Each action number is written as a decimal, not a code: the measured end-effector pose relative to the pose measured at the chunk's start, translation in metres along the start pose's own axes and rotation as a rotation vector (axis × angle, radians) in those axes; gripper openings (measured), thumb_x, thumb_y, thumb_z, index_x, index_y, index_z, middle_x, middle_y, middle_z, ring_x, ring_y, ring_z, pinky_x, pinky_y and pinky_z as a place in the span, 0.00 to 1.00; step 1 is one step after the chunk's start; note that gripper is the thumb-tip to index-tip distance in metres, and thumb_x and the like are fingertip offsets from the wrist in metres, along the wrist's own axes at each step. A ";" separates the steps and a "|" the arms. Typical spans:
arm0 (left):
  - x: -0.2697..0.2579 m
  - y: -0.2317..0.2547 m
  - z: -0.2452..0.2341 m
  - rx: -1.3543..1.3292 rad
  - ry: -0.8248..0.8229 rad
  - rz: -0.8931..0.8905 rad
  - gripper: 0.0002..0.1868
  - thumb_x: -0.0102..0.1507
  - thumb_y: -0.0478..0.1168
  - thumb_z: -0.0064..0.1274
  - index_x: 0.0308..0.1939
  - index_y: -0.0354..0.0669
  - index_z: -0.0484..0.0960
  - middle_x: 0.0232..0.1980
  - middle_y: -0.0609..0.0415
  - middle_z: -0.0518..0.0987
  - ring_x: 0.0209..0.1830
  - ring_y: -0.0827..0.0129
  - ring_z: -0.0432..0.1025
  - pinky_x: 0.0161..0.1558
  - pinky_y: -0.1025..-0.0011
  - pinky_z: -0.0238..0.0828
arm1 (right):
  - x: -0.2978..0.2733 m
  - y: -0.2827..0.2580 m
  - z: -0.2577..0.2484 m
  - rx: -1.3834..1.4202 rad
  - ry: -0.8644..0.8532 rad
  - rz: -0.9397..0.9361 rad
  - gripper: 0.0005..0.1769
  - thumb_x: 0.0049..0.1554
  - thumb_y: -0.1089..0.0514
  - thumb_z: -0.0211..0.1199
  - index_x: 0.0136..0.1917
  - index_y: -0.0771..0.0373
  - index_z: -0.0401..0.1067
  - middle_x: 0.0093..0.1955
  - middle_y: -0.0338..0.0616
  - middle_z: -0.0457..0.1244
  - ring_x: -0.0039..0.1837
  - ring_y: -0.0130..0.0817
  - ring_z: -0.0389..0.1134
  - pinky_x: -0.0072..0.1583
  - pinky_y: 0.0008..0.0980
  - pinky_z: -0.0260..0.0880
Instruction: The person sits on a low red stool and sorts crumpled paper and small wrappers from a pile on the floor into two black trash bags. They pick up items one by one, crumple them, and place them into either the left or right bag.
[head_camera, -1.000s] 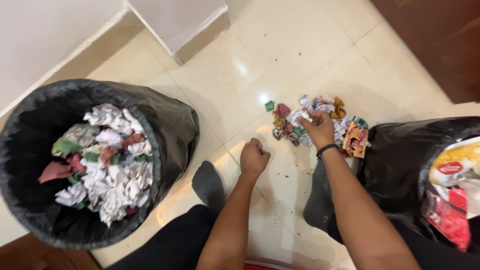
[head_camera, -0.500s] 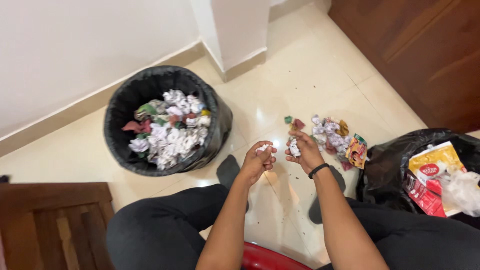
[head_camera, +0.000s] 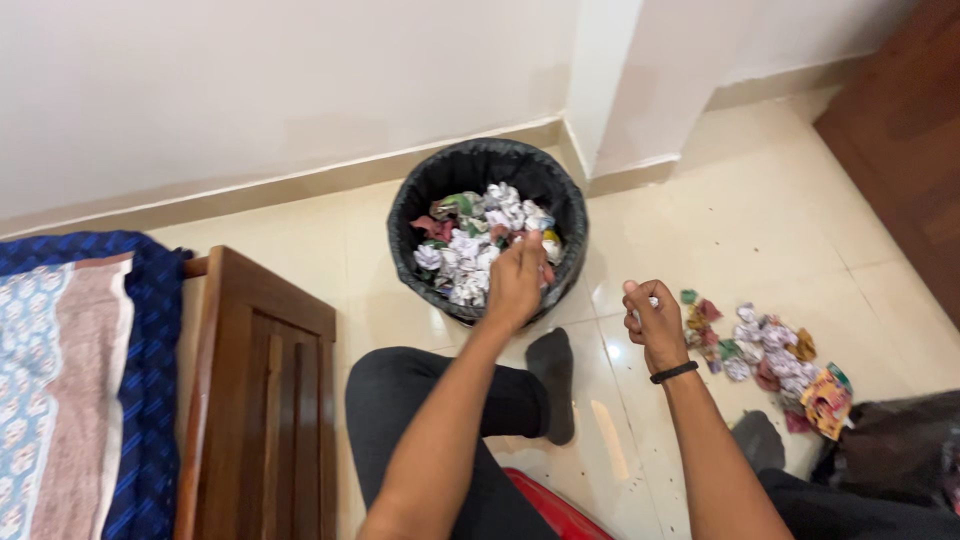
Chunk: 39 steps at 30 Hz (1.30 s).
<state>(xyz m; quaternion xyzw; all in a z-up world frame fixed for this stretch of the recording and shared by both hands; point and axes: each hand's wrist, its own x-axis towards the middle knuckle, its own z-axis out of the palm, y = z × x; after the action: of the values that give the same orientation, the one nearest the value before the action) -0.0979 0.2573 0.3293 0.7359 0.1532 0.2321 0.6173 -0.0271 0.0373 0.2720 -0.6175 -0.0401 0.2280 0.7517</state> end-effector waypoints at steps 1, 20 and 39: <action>0.010 0.010 -0.017 0.092 0.022 0.044 0.32 0.74 0.58 0.36 0.29 0.36 0.78 0.23 0.51 0.79 0.25 0.66 0.75 0.33 0.66 0.70 | 0.000 -0.003 0.010 -0.029 -0.045 -0.035 0.19 0.61 0.46 0.66 0.41 0.54 0.58 0.36 0.33 0.56 0.31 0.17 0.51 0.29 0.18 0.44; 0.064 0.018 -0.091 0.801 0.153 -0.086 0.33 0.62 0.60 0.56 0.64 0.46 0.73 0.68 0.36 0.67 0.62 0.40 0.67 0.52 0.47 0.69 | 0.072 -0.020 0.179 -0.539 0.012 -0.452 0.23 0.67 0.41 0.53 0.49 0.63 0.73 0.40 0.43 0.70 0.42 0.32 0.71 0.46 0.33 0.69; 0.005 0.020 0.053 0.513 -0.320 0.322 0.06 0.66 0.39 0.54 0.44 0.42 0.82 0.41 0.47 0.81 0.36 0.54 0.77 0.40 0.58 0.73 | 0.012 0.017 -0.039 -0.498 0.546 -0.413 0.14 0.66 0.54 0.61 0.42 0.65 0.74 0.44 0.43 0.68 0.44 0.27 0.67 0.44 0.29 0.66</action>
<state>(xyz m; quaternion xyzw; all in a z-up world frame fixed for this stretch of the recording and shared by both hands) -0.0668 0.2119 0.3426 0.9090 -0.0103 0.1622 0.3838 -0.0078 0.0085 0.2439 -0.7972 -0.0164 -0.1159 0.5923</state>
